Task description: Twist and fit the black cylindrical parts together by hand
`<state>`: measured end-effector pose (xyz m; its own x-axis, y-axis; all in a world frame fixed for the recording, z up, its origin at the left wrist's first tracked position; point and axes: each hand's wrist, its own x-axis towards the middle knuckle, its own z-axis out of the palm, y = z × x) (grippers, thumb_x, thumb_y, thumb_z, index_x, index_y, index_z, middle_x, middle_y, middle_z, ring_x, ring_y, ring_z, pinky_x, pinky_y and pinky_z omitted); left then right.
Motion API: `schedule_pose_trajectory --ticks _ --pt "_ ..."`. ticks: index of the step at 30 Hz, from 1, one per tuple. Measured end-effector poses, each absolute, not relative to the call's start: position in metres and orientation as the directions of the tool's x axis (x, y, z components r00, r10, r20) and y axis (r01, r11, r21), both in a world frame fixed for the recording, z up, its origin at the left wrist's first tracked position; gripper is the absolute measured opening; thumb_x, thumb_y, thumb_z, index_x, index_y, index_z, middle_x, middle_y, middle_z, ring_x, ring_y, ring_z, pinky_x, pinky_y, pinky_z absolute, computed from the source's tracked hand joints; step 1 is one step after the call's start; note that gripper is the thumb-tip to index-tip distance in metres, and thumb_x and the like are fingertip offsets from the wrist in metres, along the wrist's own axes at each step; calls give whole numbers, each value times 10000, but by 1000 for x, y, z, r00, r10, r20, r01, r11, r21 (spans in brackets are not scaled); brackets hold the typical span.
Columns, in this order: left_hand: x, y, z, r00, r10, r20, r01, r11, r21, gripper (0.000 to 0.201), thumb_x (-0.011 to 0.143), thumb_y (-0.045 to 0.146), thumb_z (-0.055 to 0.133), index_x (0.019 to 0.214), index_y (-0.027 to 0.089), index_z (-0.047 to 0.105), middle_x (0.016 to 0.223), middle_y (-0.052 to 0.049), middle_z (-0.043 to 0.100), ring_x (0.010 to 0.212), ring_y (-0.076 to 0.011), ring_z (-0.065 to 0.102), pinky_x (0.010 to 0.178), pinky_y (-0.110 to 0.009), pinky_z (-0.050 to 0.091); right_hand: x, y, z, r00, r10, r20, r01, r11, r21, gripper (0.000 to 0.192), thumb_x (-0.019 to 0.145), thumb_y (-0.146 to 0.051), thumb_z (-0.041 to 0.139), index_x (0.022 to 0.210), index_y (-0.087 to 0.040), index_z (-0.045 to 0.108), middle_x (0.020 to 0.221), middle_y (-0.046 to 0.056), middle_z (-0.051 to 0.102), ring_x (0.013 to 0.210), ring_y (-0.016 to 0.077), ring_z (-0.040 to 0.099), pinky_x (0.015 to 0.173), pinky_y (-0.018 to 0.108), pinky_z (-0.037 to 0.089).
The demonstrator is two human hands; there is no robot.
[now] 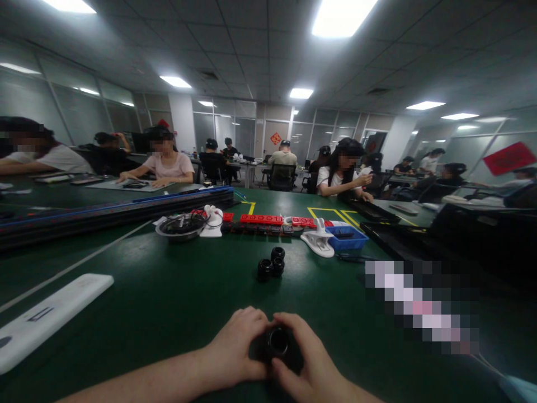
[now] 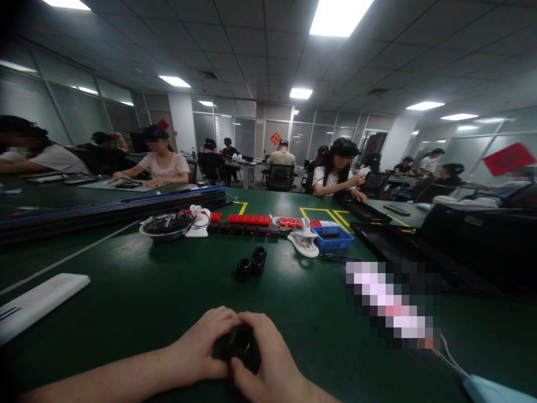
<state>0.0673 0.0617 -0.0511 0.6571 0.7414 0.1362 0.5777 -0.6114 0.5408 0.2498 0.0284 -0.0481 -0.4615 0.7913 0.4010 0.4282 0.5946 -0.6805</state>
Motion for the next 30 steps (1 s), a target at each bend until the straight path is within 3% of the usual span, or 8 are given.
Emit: schedule_pose_trajectory --ticks 4,8,11,17,21,25,27,30 --pt "67 62 -51 660 738 140 569 -613 548 454 611 452 709 963 214 548 946 -13 541 859 -210 471 761 -322 368 250 28 -48 -529 720 449 364 671 -646 650 630 -84 511 1234 -183 291 1198 117 472 1089 240 473 923 393 395" --pt "67 62 -52 668 730 148 561 -624 544 386 612 425 714 889 208 556 937 -7 545 857 -208 472 746 -308 368 249 29 -49 -431 813 391 454 570 -684 603 634 -177 616 1172 -148 344 1138 141 485 1038 264 488 886 416 416" --pt "68 61 -50 664 735 136 578 -620 530 372 613 390 712 898 210 555 928 -3 547 850 -206 473 742 -308 368 248 28 -46 -407 831 380 461 546 -699 478 642 -152 599 1082 -162 413 1028 106 526 940 233 528 826 381 454" --pt "68 61 -52 655 744 134 597 -618 512 491 608 466 703 996 217 533 928 -12 544 847 -210 475 752 -319 369 250 27 -43 -540 689 483 299 693 -656 601 647 -84 500 1209 -198 321 1151 95 489 1049 222 488 900 361 415" --pt "67 62 -53 669 726 158 566 -636 525 403 628 461 694 908 211 548 930 -8 545 852 -206 476 748 -311 366 250 28 -48 -454 767 453 371 625 -687 620 641 -167 598 1198 -177 326 1152 113 471 1047 246 476 898 385 409" --pt "67 61 -50 663 737 132 583 -619 526 359 612 408 714 864 208 554 915 -3 545 834 -203 475 716 -298 368 250 29 -49 -380 833 402 459 547 -700 441 636 -165 602 1042 -172 430 986 86 518 891 219 528 778 355 465" --pt "68 60 -48 659 741 126 591 -614 524 369 604 386 722 883 209 557 916 -2 545 837 -202 474 713 -296 367 250 29 -47 -394 815 425 443 574 -688 408 648 -117 546 1035 -183 434 973 73 529 885 204 533 782 341 464" --pt "67 60 -47 653 748 114 604 -606 517 428 592 404 727 931 211 553 920 -4 543 839 -203 472 727 -302 368 251 29 -45 -460 738 494 358 663 -658 535 649 -76 473 1156 -198 357 1080 78 515 989 205 512 862 348 429"
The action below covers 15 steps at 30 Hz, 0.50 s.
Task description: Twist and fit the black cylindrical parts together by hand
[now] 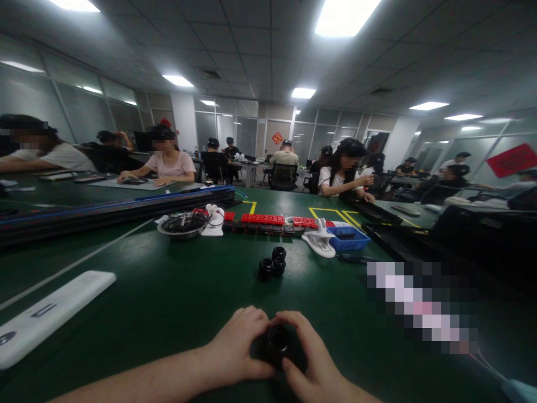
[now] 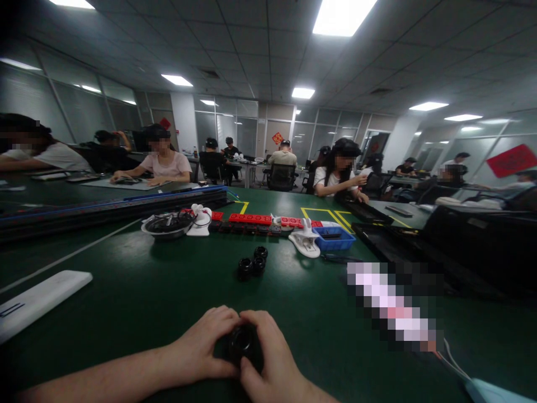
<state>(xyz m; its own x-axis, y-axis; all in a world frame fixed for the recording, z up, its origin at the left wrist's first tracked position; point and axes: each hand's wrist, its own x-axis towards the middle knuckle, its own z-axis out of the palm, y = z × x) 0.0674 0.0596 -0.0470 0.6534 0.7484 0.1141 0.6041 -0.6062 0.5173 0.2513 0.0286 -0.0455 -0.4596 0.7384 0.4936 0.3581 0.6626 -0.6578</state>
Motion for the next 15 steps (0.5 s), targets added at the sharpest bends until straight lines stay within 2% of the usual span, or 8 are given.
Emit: schedule_pose_trajectory --ticks 3,9,15 --pt "67 60 -48 660 741 120 599 -616 512 405 619 453 695 910 210 554 933 -6 541 851 -203 471 743 -303 365 251 28 -46 -469 730 498 357 672 -649 572 653 -106 494 1194 -190 324 1141 97 485 1047 227 483 895 373 405" --pt "68 61 -49 663 739 121 600 -621 504 332 629 423 687 841 207 551 902 -1 542 839 -201 479 714 -296 363 248 28 -47 -332 845 419 485 534 -692 415 635 -135 578 1020 -193 434 951 69 526 868 216 530 764 355 469" --pt "67 61 -51 658 743 125 595 -614 519 421 616 457 699 922 212 546 926 -2 537 845 -203 472 736 -304 359 254 29 -49 -481 708 516 353 696 -625 560 674 -86 461 1201 -207 316 1122 93 488 1035 226 490 887 378 423"
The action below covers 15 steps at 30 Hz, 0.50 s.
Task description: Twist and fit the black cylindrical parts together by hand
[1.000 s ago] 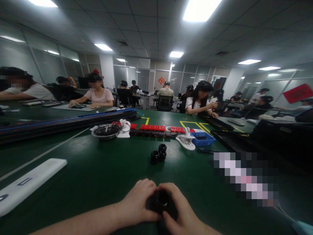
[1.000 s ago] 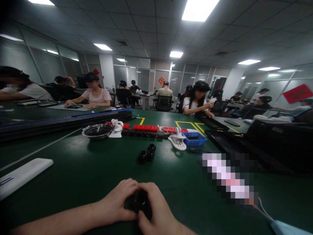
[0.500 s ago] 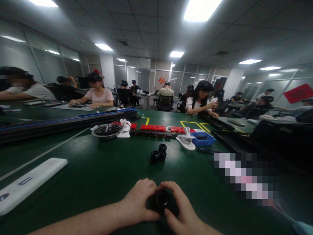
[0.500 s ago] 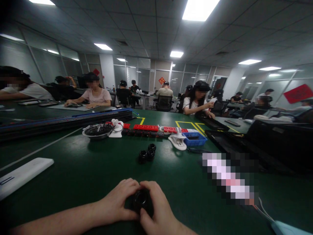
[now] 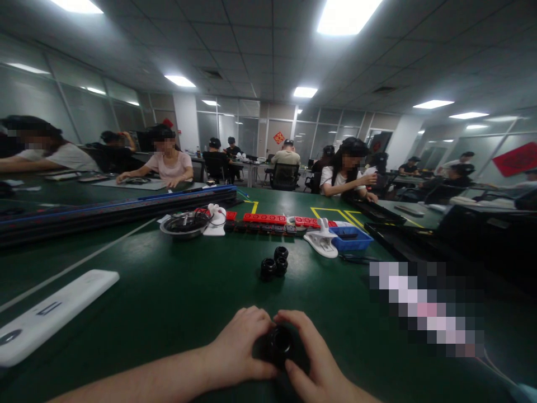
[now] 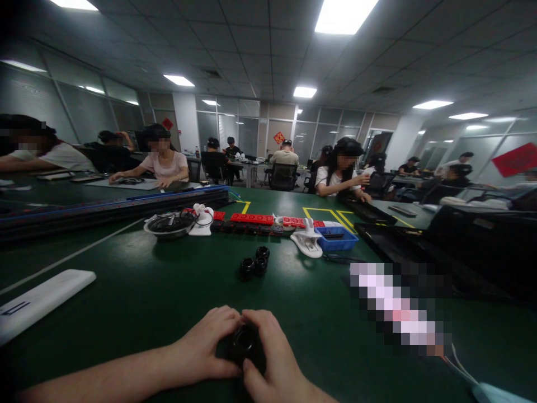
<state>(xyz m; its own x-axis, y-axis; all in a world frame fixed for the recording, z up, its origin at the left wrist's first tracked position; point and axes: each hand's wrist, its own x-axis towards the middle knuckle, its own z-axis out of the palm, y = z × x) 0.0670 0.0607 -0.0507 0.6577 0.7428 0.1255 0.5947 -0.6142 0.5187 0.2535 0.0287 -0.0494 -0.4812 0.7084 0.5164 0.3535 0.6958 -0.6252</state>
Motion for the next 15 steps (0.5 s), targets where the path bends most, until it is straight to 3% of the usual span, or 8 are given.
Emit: schedule_pose_trajectory --ticks 3,9,15 --pt "67 61 -51 665 734 137 584 -625 518 397 625 464 694 890 202 555 927 -8 541 847 -209 472 728 -306 357 253 29 -52 -450 737 505 394 671 -628 572 673 -136 512 1206 -191 312 1166 110 461 1081 254 460 911 403 400" --pt "69 61 -50 664 734 141 587 -629 510 347 620 404 705 846 195 545 916 -7 546 841 -204 476 717 -296 361 249 29 -52 -349 837 422 479 547 -687 491 655 -145 573 1109 -184 389 1016 90 527 930 226 535 816 373 459" --pt "67 62 -52 664 735 141 583 -626 518 421 634 488 678 914 206 541 925 -11 542 845 -204 473 744 -312 366 253 30 -50 -509 695 508 336 704 -626 605 670 -104 479 1238 -197 295 1189 104 475 1090 234 472 918 388 401"
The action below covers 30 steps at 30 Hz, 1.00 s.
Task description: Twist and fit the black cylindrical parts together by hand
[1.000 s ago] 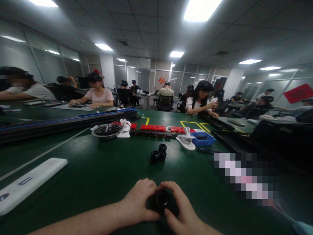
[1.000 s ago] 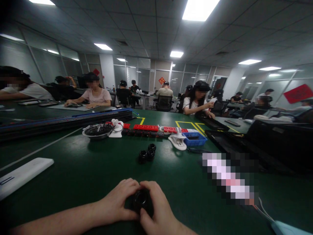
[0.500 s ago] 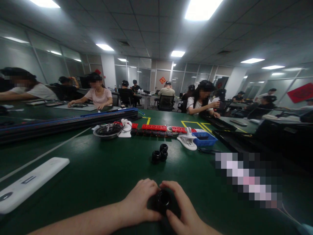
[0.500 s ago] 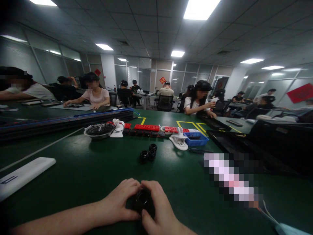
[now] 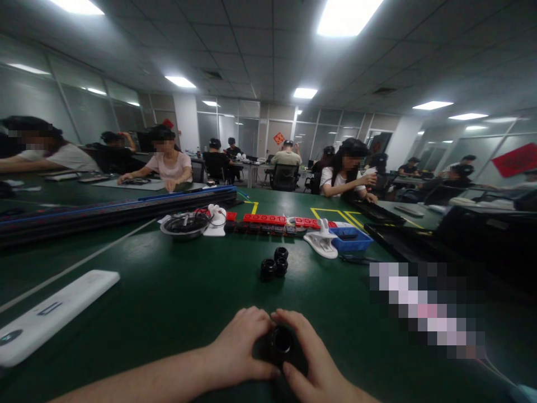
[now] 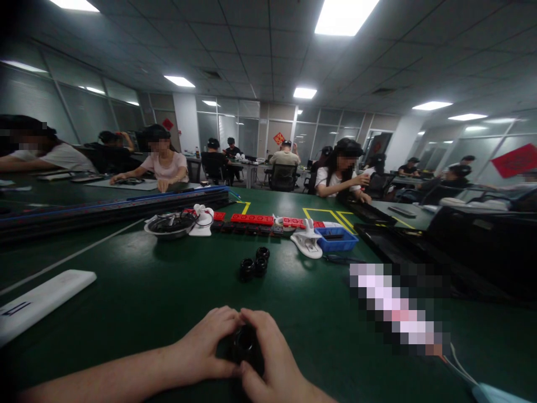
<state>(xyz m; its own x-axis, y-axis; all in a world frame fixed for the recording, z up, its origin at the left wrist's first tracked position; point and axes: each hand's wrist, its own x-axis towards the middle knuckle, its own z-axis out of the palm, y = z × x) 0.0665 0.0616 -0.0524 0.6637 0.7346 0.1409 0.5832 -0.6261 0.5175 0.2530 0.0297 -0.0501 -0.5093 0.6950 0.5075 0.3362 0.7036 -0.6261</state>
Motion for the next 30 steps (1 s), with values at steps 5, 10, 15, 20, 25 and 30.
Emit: schedule_pose_trajectory --ticks 5,10,15,20,25,30 --pt "67 61 -51 669 731 134 585 -629 512 358 640 440 680 883 216 544 940 -2 541 856 -204 472 739 -305 361 252 30 -51 -395 793 464 429 605 -670 541 682 -196 554 1183 -176 349 1111 113 504 1020 249 505 867 387 432" --pt "68 61 -50 661 740 120 598 -617 513 345 636 431 682 864 212 543 921 0 542 841 -199 478 720 -302 359 251 28 -49 -346 828 441 458 559 -691 435 696 -154 536 1109 -194 405 993 80 549 912 217 552 808 356 467" --pt "66 61 -53 665 732 146 578 -629 520 439 640 501 671 939 210 533 930 -7 539 853 -203 476 736 -310 358 253 28 -48 -508 692 513 324 705 -630 577 682 -105 465 1227 -198 303 1189 102 478 1097 228 473 920 377 407" --pt "67 61 -51 672 728 134 586 -634 505 362 649 469 668 866 208 540 916 -4 540 842 -201 478 717 -300 355 250 28 -50 -357 821 446 460 569 -681 520 643 -168 585 1124 -181 390 1070 105 528 980 249 529 846 381 446" --pt "67 62 -52 668 734 126 590 -625 511 409 627 468 687 911 212 539 934 -4 542 852 -206 475 726 -304 354 251 28 -48 -453 759 468 390 641 -661 514 672 -91 473 1164 -202 371 1109 94 532 1022 227 524 875 367 438" --pt "67 62 -53 670 729 142 581 -633 512 400 645 487 671 899 206 543 937 -7 537 847 -206 470 731 -306 352 252 29 -53 -439 758 482 396 645 -654 626 657 -177 561 1223 -166 295 1205 129 456 1103 265 460 923 404 401"
